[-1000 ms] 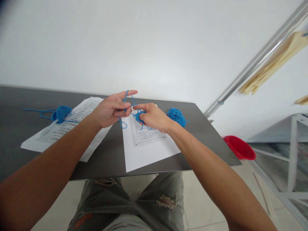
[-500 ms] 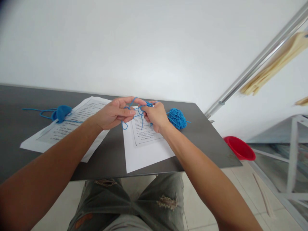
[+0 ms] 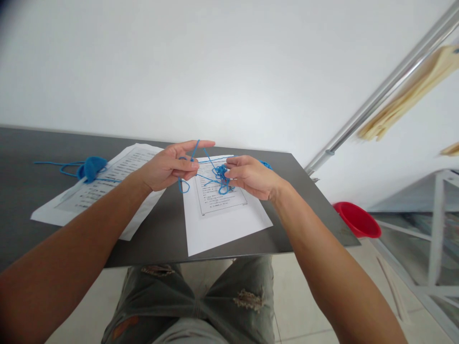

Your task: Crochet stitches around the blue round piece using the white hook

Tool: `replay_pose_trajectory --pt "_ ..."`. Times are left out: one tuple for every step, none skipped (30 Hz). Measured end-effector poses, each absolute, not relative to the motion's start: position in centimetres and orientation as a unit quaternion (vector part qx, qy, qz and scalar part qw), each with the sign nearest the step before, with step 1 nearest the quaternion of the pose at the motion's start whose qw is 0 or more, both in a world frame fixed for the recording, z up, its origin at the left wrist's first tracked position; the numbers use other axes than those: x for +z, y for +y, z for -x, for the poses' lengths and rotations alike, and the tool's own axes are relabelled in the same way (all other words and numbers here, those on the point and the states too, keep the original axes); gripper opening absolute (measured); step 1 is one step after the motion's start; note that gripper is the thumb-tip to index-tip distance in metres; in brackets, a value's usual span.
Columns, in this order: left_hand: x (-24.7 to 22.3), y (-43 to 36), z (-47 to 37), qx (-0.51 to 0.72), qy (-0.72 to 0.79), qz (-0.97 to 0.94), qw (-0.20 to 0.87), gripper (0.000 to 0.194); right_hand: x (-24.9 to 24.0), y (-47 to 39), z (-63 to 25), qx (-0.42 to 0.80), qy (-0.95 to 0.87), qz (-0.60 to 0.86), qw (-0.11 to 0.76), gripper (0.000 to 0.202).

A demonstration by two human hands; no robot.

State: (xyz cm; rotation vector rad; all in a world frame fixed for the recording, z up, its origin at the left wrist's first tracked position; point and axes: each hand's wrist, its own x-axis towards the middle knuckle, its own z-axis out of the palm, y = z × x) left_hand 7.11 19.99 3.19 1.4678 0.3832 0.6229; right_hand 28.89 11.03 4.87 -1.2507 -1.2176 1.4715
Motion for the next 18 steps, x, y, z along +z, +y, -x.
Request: replay_pose_trajectory --pt "3.2 20.0 -7.1 0.272 0.171 -0.658 0.681 0.085 5.1 10.9 -29.3 0.57 -0.509 0.518 0.384 0.026" --pt "3.1 20.0 -7.1 0.265 0.171 -0.661 0.681 0.083 5.4 10.7 -29.6 0.544 -0.541 0.54 0.347 0.027" --pt "3.0 20.1 -7.1 0.257 0.172 -0.666 0.679 0.081 5.8 10.5 -30.0 0.51 -0.577 0.558 0.308 0.026" --pt "2.9 20.2 -7.1 0.249 0.173 -0.67 0.678 0.079 6.3 10.3 -30.4 0.473 -0.616 0.57 0.268 0.024" --pt "2.8 20.2 -7.1 0.241 0.175 -0.675 0.676 0.077 6.8 10.1 -30.7 0.441 -0.651 0.573 0.23 0.022" --pt "2.7 20.3 -7.1 0.232 0.175 -0.679 0.674 0.075 7.4 9.9 -30.9 0.419 -0.68 0.569 0.196 0.02" --pt "2.6 20.4 -7.1 0.224 0.174 -0.684 0.672 0.074 8.0 9.7 -31.1 0.406 -0.699 0.564 0.168 0.019" --pt "2.5 20.4 -7.1 0.217 0.17 -0.69 0.67 0.071 8.5 9.6 -31.2 0.4 -0.706 0.565 0.148 0.018" --pt "2.4 20.5 -7.1 0.208 0.166 -0.696 0.667 0.068 9.0 9.5 -31.1 0.395 -0.704 0.575 0.138 0.018" --pt "2.4 20.5 -7.1 0.199 0.161 -0.702 0.665 0.064 9.3 9.6 -30.9 0.38 -0.696 0.591 0.146 0.018" --pt "2.4 20.5 -7.1 0.188 0.155 -0.708 0.662 0.06 9.5 9.8 -30.6 0.352 -0.688 0.611 0.172 0.019" --pt "2.4 20.5 -7.1 0.178 0.151 -0.715 0.659 0.055 9.5 10.2 -30.3 0.313 -0.68 0.629 0.211 0.021" --pt "2.4 20.5 -7.0 0.167 0.147 -0.722 0.655 0.05 9.2 10.7 -29.8 0.267 -0.674 0.639 0.257 0.023" --pt "2.5 20.5 -7.0 0.157 0.144 -0.729 0.651 0.045 8.8 11.3 -29.4 0.226 -0.672 0.64 0.296 0.024" --pt "2.5 20.5 -7.0 0.148 0.141 -0.735 0.647 0.041 8.2 12.0 -29.0 0.206 -0.674 0.638 0.311 0.024" --pt "2.5 20.5 -7.0 0.141 0.139 -0.74 0.643 0.037 7.5 12.7 -28.7 0.211 -0.681 0.634 0.298 0.023" --pt "2.5 20.5 -7.0 0.135 0.139 -0.744 0.639 0.034 6.8 13.4 -28.4 0.216 -0.693 0.636 0.262 0.023" --pt "2.4 20.5 -6.9 0.128 0.14 -0.748 0.635 0.032 6.2 14.0 -28.2 0.208 -0.706 0.643 0.212 0.023"
